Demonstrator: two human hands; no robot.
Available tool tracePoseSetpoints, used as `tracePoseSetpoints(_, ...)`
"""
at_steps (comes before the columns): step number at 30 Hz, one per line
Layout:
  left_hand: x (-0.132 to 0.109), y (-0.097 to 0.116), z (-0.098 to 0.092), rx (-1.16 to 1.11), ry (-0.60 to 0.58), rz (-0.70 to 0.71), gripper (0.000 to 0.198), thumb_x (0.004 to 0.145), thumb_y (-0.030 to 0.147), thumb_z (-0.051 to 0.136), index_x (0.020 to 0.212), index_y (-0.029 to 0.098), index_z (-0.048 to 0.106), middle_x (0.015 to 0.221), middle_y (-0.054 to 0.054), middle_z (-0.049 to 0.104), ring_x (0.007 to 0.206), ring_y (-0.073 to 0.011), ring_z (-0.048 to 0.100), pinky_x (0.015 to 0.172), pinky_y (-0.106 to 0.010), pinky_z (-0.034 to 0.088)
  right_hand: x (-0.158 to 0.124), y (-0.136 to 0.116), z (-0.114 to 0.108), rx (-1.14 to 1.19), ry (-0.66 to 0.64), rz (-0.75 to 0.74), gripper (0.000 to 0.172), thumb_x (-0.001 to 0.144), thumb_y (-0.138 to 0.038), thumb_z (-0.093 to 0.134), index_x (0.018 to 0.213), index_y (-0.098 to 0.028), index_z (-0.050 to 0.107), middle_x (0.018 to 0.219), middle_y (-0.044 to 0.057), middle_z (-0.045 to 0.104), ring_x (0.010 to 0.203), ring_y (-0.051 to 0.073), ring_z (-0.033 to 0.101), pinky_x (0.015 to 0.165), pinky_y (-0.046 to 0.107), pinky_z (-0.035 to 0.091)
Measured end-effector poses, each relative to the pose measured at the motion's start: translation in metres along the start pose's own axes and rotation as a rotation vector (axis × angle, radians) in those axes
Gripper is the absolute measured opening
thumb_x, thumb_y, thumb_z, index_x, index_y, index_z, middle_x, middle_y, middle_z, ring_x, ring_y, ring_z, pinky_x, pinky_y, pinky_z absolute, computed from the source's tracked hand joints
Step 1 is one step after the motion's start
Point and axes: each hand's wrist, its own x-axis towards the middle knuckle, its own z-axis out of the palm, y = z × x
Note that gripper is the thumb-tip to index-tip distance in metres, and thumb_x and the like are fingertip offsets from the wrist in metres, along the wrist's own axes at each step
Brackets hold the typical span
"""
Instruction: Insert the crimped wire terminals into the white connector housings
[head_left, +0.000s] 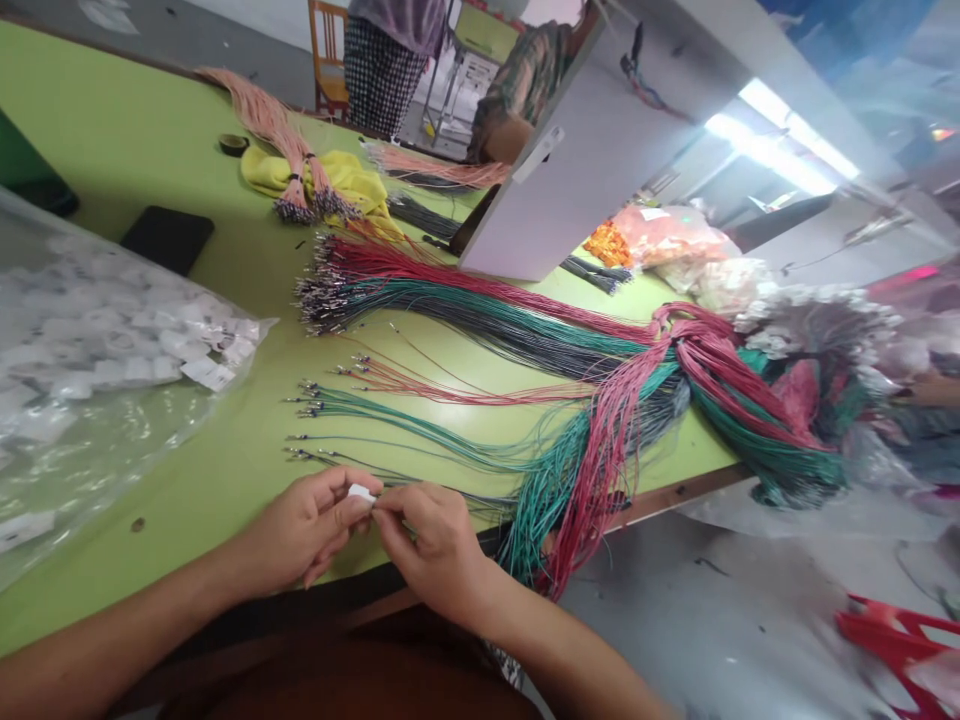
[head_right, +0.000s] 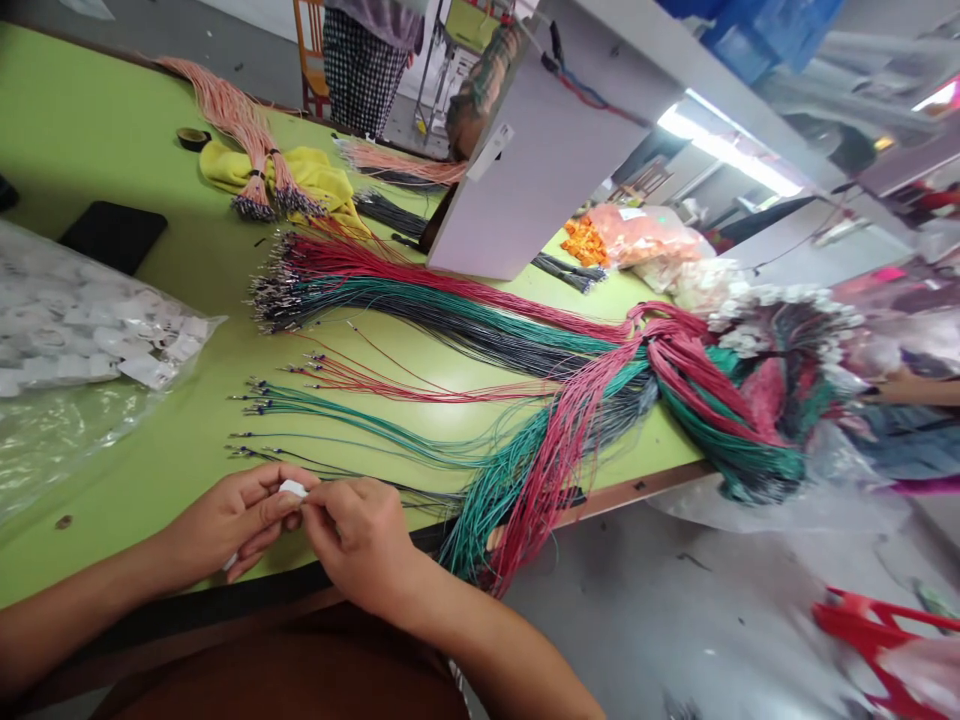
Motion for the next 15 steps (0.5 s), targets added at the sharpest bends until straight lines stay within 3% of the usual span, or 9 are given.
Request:
tracePoseSetpoints(3, 0.000, 0.000, 0.000, 0.011, -0.009, 0.008, 0.038, 0.082, 0.050, 0.057, 0.100, 0.017, 0.052, 0.055, 0.010, 0.047, 0.031, -0.0019, 0.034, 0.030, -0.014, 0.031, 0.000, -0.001, 0.000, -0.006, -0.011, 0.003, 0.013, 0.087, -0.015, 0.052, 0.077, -0.017, 0.060, 0.063, 0.002, 0.066, 0.054, 0.011, 0.056, 0.055, 0.021, 0.042)
tracePoseSetpoints(8, -0.001, -0.002, -0.001, -0.035, 0.005, -0.002, 0.036, 0.081, 0.048, 0.058, 0.100, 0.018, 0.053, 0.071, 0.005, 0.056, 0.034, -0.0012, 0.037, 0.029, -0.014, 0.033, 0.001, 0.000, -0.002, 0.065, -0.037, 0.101, 0.011, 0.086, -0.014, 0.052, 0.077, -0.018, 0.058, 0.063, 0.001, 0.064, 0.053, 0.010, 0.055, 0.054, 0.019, 0.042)
tracePoseSetpoints(15, 0.002, 0.000, -0.003, -0.060, 0.026, 0.010, 0.035, 0.082, 0.048, 0.058, 0.098, 0.018, 0.052, 0.070, 0.006, 0.053, 0.034, -0.0013, 0.036, 0.029, -0.014, 0.033, 0.002, -0.001, 0.007, 0.090, -0.055, 0.126, 0.013, 0.087, -0.016, 0.050, 0.077, -0.018, 0.058, 0.065, 0.001, 0.065, 0.055, 0.009, 0.055, 0.057, 0.020, 0.043)
